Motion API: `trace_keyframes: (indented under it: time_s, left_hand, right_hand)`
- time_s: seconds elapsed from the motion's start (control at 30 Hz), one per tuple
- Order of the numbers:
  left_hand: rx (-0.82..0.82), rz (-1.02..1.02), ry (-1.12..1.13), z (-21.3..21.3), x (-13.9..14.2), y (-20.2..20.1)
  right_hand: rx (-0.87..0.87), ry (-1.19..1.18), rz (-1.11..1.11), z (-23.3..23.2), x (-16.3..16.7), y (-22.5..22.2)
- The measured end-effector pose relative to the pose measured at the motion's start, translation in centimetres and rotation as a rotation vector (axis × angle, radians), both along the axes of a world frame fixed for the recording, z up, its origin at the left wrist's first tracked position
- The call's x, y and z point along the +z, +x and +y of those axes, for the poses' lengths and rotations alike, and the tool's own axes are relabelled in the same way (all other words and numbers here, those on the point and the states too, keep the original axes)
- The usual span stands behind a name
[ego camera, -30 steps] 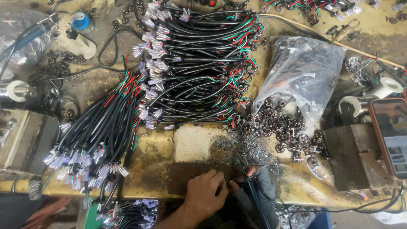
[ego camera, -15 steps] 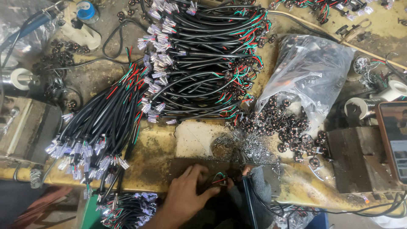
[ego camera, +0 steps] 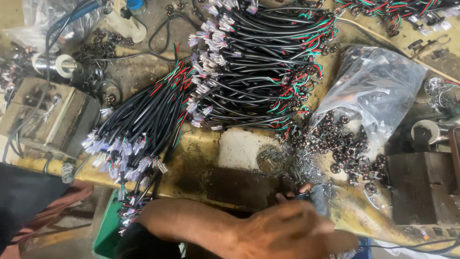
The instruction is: The person solders exposed wire ends to small black components using a soldering iron and solder wire. They repeatedly pick up a wire, apply solder to the joint, and place the finished unit aside on the workbench.
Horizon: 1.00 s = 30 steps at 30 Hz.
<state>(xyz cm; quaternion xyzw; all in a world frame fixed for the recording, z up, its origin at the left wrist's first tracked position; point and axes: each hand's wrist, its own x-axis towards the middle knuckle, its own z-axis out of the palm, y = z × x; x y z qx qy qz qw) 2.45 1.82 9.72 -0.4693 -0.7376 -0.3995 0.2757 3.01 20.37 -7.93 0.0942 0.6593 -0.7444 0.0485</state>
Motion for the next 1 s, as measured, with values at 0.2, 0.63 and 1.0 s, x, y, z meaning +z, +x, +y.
trace_keyframes:
  time_s: [0.2,0.63,1.0]
  left_hand:
    - [-0.188,-0.131,0.145,-0.7,-4.4,3.3]
    - [0.098,-0.207,0.085,-0.7,-3.0,1.0]
    - [1.355,0.036,-0.167,-15.4,-18.7,11.0]
  right_hand:
    - [0.012,0.004,0.006,1.0,0.0,-0.7]
    - [0.007,0.017,-0.008,1.8,-0.6,-0.6]
    - [0.014,0.001,-0.007,1.2,-1.3,-1.1]
